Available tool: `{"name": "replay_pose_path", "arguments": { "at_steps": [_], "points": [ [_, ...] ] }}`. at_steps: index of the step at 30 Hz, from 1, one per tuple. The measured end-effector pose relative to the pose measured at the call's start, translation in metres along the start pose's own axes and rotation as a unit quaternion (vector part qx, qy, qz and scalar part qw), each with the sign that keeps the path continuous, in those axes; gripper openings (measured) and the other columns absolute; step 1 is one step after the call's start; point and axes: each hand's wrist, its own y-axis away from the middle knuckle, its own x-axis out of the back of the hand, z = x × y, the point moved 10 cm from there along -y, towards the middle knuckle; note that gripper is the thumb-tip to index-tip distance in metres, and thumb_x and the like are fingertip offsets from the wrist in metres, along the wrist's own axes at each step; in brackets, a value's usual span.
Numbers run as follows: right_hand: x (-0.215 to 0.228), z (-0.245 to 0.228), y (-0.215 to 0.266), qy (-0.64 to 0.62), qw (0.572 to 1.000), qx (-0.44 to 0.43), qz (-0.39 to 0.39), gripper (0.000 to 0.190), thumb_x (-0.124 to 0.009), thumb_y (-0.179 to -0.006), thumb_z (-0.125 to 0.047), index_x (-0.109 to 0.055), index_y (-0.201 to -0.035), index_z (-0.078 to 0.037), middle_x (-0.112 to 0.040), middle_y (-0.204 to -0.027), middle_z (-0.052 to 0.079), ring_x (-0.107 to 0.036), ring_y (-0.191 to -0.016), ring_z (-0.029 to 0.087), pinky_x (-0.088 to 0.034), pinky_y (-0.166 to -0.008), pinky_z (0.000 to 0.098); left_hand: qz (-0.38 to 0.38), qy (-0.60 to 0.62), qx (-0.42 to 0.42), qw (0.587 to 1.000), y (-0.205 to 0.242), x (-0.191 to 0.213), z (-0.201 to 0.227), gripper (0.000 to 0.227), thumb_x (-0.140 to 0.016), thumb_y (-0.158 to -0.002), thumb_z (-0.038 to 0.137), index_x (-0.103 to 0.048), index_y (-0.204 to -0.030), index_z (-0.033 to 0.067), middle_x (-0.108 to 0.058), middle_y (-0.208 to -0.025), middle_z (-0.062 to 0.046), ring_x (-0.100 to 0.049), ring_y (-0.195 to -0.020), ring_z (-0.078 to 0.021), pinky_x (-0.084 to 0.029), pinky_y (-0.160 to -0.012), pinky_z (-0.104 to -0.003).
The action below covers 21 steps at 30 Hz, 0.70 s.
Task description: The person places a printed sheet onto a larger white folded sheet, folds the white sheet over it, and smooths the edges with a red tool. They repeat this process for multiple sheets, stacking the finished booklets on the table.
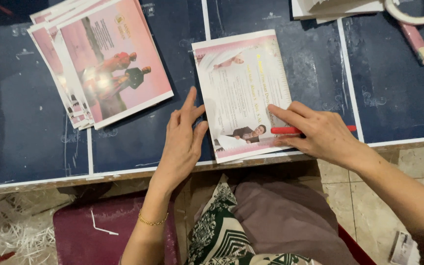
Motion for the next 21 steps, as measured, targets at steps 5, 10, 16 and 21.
{"name": "replay_pose_path", "arguments": {
  "at_steps": [5, 10, 16, 21],
  "points": [
    [-0.003, 0.0, -0.008, -0.006, 0.997, -0.04, -0.069, 0.068, -0.07, -0.078, -0.056, -0.055, -0.141, -0.036, -0.057, -0.091, -0.008, -0.07, -0.068, 0.024, -0.056, -0.066, 0.0372, -0.036, -0.062, -0.015, 0.997, 0.002, -0.003, 0.004, 0.096, -0.078, -0.085, 0.03, -0.021, -0.158, 0.0063, -0.061, -0.131, -0.024, -0.04, -0.129, -0.0405, -0.009, -0.116, -0.061],
    [0.011, -0.008, -0.015, -0.02, 0.991, -0.061, -0.118, 0.069, -0.072, -0.076, -0.058, -0.057, -0.137, -0.03, -0.058, -0.092, -0.003, -0.072, -0.07, 0.031, -0.058, -0.067, 0.0429, -0.059, -0.124, -0.033, 0.99, 0.009, -0.016, -0.005, 0.095, -0.077, -0.084, 0.038, -0.024, -0.158, 0.012, -0.048, -0.149, -0.019, -0.032, -0.14, -0.0384, -0.003, -0.116, -0.063],
    [-0.028, -0.035, -0.014, 0.038, 0.998, 0.057, -0.008, 0.048, -0.052, -0.094, -0.028, -0.053, -0.142, -0.031, -0.058, -0.086, 0.002, -0.066, -0.073, 0.019, -0.058, -0.064, 0.0271, -0.021, -0.131, -0.027, 0.991, 0.007, -0.009, -0.002, 0.103, -0.079, -0.082, 0.037, -0.018, -0.16, 0.0094, -0.014, -0.163, -0.026, -0.014, -0.148, -0.046, -0.007, -0.117, -0.061],
    [-0.02, -0.063, -0.115, -0.049, 0.965, 0.239, 0.095, 0.015, -0.052, -0.101, -0.016, -0.06, -0.113, -0.019, -0.05, -0.081, 0.004, -0.052, -0.071, 0.02, -0.048, -0.064, 0.0298, -0.073, -0.124, 0.0, 0.99, 0.007, -0.017, -0.008, 0.1, -0.074, -0.087, 0.04, -0.014, -0.159, 0.0051, -0.009, -0.164, -0.025, -0.008, -0.15, -0.042, 0.002, -0.116, -0.058]
  ]
}}
